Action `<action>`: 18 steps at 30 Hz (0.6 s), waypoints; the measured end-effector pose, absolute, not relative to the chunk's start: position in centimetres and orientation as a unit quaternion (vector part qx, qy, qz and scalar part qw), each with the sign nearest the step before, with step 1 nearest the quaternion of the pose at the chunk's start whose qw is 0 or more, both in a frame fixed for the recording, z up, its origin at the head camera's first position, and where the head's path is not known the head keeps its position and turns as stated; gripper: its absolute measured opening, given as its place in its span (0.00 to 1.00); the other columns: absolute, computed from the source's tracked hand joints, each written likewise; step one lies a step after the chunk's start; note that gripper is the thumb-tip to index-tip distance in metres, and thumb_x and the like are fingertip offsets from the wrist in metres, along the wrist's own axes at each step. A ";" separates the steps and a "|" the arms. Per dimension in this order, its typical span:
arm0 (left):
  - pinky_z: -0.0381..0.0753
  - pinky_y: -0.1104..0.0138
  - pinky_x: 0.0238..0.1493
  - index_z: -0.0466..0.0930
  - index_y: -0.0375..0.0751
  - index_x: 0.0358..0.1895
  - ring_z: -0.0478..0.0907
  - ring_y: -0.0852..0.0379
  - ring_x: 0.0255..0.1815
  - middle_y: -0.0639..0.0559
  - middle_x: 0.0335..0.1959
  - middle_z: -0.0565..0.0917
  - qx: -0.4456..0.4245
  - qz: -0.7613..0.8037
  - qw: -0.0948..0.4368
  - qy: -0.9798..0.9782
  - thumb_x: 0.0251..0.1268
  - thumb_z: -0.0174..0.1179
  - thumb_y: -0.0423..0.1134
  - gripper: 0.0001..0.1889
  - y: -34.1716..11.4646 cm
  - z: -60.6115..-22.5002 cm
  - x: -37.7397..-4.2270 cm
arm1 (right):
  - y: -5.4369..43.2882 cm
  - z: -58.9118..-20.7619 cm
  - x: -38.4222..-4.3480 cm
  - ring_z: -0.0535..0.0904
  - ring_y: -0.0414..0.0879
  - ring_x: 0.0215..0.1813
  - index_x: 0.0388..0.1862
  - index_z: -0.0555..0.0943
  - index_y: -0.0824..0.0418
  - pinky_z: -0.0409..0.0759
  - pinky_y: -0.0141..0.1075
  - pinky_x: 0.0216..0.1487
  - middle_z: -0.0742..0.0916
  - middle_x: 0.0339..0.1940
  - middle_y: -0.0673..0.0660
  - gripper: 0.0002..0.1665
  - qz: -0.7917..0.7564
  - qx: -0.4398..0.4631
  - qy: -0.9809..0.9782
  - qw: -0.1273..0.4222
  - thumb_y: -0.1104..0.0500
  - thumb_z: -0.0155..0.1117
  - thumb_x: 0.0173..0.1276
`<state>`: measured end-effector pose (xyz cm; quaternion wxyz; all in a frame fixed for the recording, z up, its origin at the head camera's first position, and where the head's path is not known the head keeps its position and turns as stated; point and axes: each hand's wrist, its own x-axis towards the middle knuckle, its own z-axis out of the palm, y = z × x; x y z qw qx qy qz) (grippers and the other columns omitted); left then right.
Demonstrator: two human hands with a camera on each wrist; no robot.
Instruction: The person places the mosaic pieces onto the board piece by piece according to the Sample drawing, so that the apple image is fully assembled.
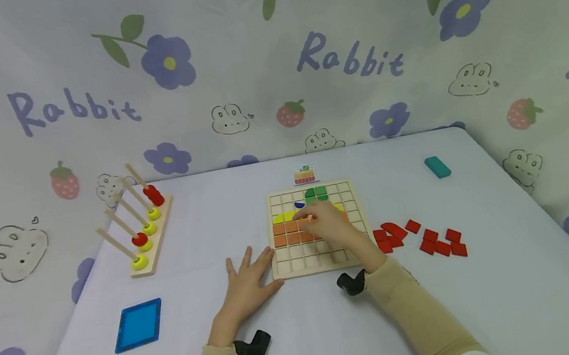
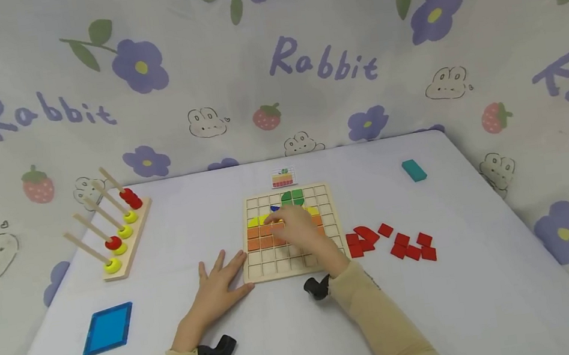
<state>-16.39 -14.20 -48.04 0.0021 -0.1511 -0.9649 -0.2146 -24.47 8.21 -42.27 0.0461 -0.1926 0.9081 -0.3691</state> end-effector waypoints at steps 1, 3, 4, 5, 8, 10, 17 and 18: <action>0.28 0.35 0.62 0.64 0.45 0.67 0.47 0.39 0.72 0.52 0.67 0.66 -0.150 -0.214 0.003 -0.965 0.55 0.63 0.54 0.37 -14.3 -48.0 -16.4 | 9.2 -42.1 -24.5 0.75 0.50 0.45 0.46 0.84 0.56 0.75 0.44 0.44 0.83 0.45 0.55 0.13 -0.371 -0.182 0.910 0.039 0.59 0.62 0.62; 0.28 0.35 0.63 0.64 0.44 0.67 0.47 0.39 0.72 0.52 0.68 0.66 -0.147 -0.213 0.003 -0.966 0.55 0.63 0.54 0.37 -14.4 -48.0 -16.4 | 11.6 -42.0 -24.4 0.74 0.52 0.47 0.48 0.83 0.58 0.74 0.45 0.46 0.83 0.47 0.57 0.15 -0.378 -0.162 0.911 0.032 0.60 0.62 0.62; 0.27 0.35 0.63 0.64 0.45 0.67 0.47 0.39 0.72 0.52 0.68 0.66 -0.146 -0.213 0.003 -0.966 0.55 0.62 0.54 0.37 -14.4 -47.9 -16.4 | 12.9 -42.1 -24.3 0.74 0.53 0.47 0.49 0.82 0.58 0.74 0.46 0.47 0.82 0.47 0.58 0.15 -0.378 -0.151 0.913 0.029 0.61 0.62 0.62; 0.27 0.35 0.63 0.64 0.45 0.68 0.47 0.39 0.72 0.52 0.68 0.66 -0.145 -0.213 0.003 -0.966 0.55 0.62 0.54 0.37 -14.4 -47.9 -16.4 | 14.3 -42.2 -24.2 0.74 0.54 0.48 0.50 0.82 0.59 0.74 0.47 0.47 0.82 0.48 0.59 0.16 -0.381 -0.138 0.914 0.031 0.61 0.62 0.62; 0.27 0.35 0.63 0.64 0.45 0.68 0.47 0.39 0.72 0.52 0.68 0.65 -0.146 -0.212 0.002 -0.966 0.55 0.62 0.55 0.37 -14.4 -48.0 -16.5 | 18.4 -42.6 -23.7 0.72 0.57 0.51 0.54 0.79 0.60 0.73 0.49 0.49 0.80 0.52 0.62 0.18 -0.378 -0.090 0.920 0.044 0.62 0.59 0.63; 0.27 0.35 0.63 0.64 0.45 0.68 0.47 0.39 0.72 0.52 0.68 0.65 -0.145 -0.212 0.000 -0.966 0.55 0.62 0.55 0.37 -14.4 -48.0 -16.6 | 20.9 -42.8 -23.3 0.71 0.58 0.53 0.56 0.77 0.60 0.74 0.50 0.49 0.78 0.53 0.64 0.20 -0.366 -0.052 0.927 0.061 0.63 0.57 0.63; 0.27 0.35 0.62 0.64 0.45 0.67 0.47 0.39 0.72 0.51 0.68 0.66 -0.147 -0.218 0.000 -0.965 0.54 0.63 0.55 0.37 -14.2 -48.3 -16.7 | 26.0 -43.8 -21.9 0.71 0.62 0.51 0.54 0.76 0.64 0.75 0.52 0.45 0.78 0.52 0.68 0.24 -0.280 0.034 0.953 0.108 0.64 0.63 0.57; 0.27 0.35 0.62 0.64 0.45 0.67 0.47 0.39 0.72 0.51 0.68 0.66 -0.149 -0.221 0.000 -0.964 0.54 0.63 0.55 0.37 -14.1 -48.3 -16.7 | 26.3 -44.0 -21.8 0.72 0.62 0.50 0.53 0.77 0.65 0.74 0.54 0.46 0.78 0.51 0.68 0.24 -0.270 0.038 0.956 0.111 0.64 0.64 0.55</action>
